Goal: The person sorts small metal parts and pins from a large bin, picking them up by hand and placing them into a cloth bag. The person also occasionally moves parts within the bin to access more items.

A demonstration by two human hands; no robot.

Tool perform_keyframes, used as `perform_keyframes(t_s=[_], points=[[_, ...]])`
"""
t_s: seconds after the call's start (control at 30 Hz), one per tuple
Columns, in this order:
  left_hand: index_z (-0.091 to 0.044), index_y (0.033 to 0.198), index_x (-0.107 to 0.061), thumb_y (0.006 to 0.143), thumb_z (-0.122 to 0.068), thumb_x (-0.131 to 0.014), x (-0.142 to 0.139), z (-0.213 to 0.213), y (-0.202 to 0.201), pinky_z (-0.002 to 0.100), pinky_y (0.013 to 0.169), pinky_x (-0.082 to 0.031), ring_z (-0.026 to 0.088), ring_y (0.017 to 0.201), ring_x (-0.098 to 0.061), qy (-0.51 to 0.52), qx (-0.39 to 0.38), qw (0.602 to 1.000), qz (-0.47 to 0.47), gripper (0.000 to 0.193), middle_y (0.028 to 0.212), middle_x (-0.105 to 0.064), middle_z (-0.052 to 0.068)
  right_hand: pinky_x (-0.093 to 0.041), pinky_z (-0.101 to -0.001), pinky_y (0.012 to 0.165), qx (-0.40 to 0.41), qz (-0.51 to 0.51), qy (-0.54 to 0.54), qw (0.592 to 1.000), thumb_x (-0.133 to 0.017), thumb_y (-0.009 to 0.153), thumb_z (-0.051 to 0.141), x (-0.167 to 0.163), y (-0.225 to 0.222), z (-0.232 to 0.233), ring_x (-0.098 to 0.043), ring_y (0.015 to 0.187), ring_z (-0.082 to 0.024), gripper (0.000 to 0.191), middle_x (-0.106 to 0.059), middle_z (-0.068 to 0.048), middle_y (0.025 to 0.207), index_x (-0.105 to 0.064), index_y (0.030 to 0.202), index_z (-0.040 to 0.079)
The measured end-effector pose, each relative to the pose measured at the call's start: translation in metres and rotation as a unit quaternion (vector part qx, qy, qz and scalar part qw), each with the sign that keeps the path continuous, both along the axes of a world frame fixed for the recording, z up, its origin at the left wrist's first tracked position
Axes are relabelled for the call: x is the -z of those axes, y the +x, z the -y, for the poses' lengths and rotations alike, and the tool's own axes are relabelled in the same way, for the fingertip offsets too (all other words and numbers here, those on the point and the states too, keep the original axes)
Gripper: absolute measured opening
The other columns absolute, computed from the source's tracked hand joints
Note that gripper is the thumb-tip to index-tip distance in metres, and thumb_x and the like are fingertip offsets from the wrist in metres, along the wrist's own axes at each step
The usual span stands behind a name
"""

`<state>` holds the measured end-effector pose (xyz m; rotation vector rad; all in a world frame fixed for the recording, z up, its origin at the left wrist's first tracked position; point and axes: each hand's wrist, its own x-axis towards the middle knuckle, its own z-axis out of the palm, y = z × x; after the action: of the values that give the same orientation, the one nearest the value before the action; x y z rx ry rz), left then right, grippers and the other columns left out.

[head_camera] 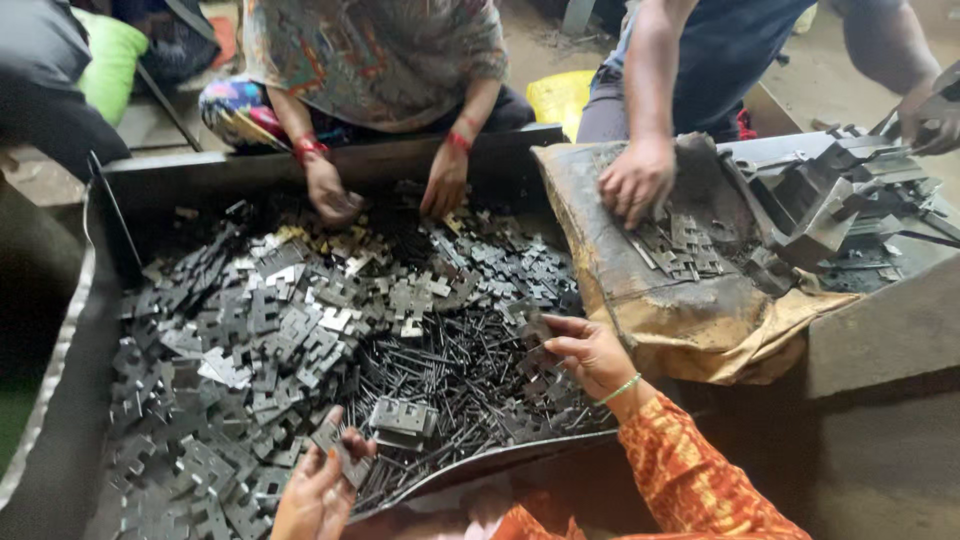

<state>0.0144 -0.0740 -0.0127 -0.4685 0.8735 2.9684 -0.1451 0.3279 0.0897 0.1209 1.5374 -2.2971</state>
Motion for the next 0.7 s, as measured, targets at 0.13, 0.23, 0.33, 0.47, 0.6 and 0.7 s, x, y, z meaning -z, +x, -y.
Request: perform_keyframes(t_s=[0.13,0.23,0.33,0.47,0.6,0.7], points=[[0.002,0.155,-0.037,0.089,-0.001,-0.066,0.006,-0.004,-0.007,0.053,0.104,-0.05,0.025,0.102,-0.064,0.045,0.005,0.996,-0.081,0.073,0.111,-0.059,0.014,-0.065,-0.0342,0.079,0.054,-0.051,0.012,0.997,-0.067,0.082,-0.011,-0.01,-0.017,-0.021,-0.078,0.087,-0.022,0.046,-0.077,-0.017,0.109,-0.065,0.128,-0.007],[0.003,0.152,-0.044,0.09,-0.004,-0.068,0.006,-0.003,-0.012,0.05,0.099,-0.054,0.022,0.094,-0.065,0.013,-0.048,0.998,0.024,0.067,0.104,-0.06,0.012,-0.057,-0.035,0.068,0.111,-0.096,0.093,0.985,-0.068,0.085,-0.01,-0.022,-0.033,-0.036,-0.071,0.078,-0.022,0.044,-0.077,-0.019,0.106,-0.07,0.128,-0.003],[0.003,0.143,-0.052,0.09,-0.004,-0.069,0.002,-0.006,-0.018,0.048,0.09,-0.056,0.024,0.092,-0.067,-0.09,-0.09,0.986,0.109,0.055,0.102,-0.063,0.014,-0.051,-0.0364,0.065,0.206,-0.27,0.34,0.877,-0.07,0.087,-0.007,-0.035,-0.056,-0.051,-0.066,0.074,-0.025,0.042,-0.076,-0.023,0.103,-0.073,0.129,-0.002],[0.001,0.13,-0.056,0.085,-0.005,-0.068,-0.006,-0.02,-0.02,0.048,0.089,-0.058,0.029,0.099,-0.07,-0.097,-0.107,0.983,0.113,0.046,0.109,-0.071,0.017,-0.062,-0.0383,0.082,0.226,-0.524,0.639,0.516,-0.065,0.08,-0.006,-0.047,-0.097,-0.075,-0.074,0.089,-0.033,0.045,-0.073,-0.024,0.106,-0.069,0.125,-0.007],[0.005,0.124,-0.057,0.091,-0.013,-0.069,-0.021,-0.033,-0.02,0.048,0.09,-0.058,0.032,0.104,-0.071,-0.036,-0.126,0.99,0.047,0.039,0.113,-0.072,0.021,-0.062,-0.039,0.08,0.16,-0.42,0.771,0.452,-0.065,0.083,-0.003,-0.049,-0.131,-0.075,-0.074,0.091,-0.034,0.042,-0.073,-0.023,0.106,-0.068,0.125,-0.005],[0.004,0.126,-0.061,0.087,-0.011,-0.074,-0.035,-0.033,-0.028,0.045,0.087,-0.057,0.032,0.105,-0.071,-0.115,-0.089,0.989,0.005,0.043,0.117,-0.072,0.019,-0.061,-0.0394,0.081,0.115,-0.372,0.803,0.45,-0.068,0.081,0.0,-0.037,-0.15,-0.067,-0.074,0.091,-0.034,0.041,-0.074,-0.022,0.105,-0.069,0.122,-0.004]])
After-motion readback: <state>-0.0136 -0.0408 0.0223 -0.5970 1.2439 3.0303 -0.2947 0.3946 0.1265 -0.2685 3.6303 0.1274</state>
